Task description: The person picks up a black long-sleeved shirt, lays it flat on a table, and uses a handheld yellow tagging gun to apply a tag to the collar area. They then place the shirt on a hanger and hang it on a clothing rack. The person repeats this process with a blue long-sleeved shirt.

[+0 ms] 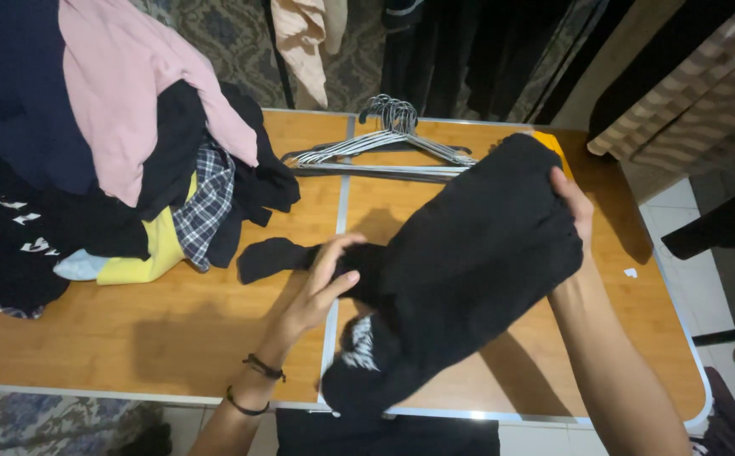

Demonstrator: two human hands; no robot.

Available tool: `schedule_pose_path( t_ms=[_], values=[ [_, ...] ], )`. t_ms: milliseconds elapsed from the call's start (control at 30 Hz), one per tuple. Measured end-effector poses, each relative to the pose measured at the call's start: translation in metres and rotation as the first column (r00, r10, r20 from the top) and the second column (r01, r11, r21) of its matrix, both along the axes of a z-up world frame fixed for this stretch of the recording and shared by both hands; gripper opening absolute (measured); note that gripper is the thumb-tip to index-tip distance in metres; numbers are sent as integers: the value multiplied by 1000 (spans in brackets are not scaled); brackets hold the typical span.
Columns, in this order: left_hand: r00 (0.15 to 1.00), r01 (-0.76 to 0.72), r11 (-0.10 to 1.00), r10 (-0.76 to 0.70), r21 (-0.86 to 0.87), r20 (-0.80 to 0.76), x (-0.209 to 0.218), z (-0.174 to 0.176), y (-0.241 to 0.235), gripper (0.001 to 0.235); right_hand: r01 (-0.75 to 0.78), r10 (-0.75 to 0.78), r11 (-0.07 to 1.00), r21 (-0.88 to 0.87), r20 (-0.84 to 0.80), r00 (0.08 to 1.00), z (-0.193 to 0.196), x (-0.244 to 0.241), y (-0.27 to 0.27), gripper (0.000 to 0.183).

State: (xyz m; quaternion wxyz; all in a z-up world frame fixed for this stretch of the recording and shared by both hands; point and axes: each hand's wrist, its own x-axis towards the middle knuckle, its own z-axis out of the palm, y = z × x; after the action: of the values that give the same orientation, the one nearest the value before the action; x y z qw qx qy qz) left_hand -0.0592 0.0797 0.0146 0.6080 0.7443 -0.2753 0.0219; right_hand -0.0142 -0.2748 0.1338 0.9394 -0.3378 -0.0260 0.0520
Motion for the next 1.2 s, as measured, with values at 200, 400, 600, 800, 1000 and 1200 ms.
schedule_pose_path(
  t_ms=[200, 400, 600, 800, 1000, 1200],
  values=[
    [993, -80, 993, 72, 81, 99, 13, 1, -32, 67, -113, 110, 992, 61, 41, 993, -49, 7, -12, 60],
    [980, 115, 991, -125, -73, -153, 3, -14, -66, 54, -258, 218, 804, -536, -139, 966, -78, 28, -37, 62],
    [960, 64, 946, -146, -319, -239, -7, -24, -63, 30, -164, 644, 249, -955, 37, 764, -73, 32, -20, 23],
    [914, -285, 663, -30, -693, -404, -1, 29, -41, 17, 37, 611, 100, -994, 91, 786, -48, 12, -14, 35],
    [970, -235, 659, 110, -714, -218, 29, 37, 27, 14, -32, 317, 452, -892, 126, 940, -71, 23, -53, 37],
    [843, -494, 819, 367, -293, -393, 47, 7, 51, 37, -4, 240, -28, -1000, -11, 971, -106, 29, -46, 32]
  ],
)
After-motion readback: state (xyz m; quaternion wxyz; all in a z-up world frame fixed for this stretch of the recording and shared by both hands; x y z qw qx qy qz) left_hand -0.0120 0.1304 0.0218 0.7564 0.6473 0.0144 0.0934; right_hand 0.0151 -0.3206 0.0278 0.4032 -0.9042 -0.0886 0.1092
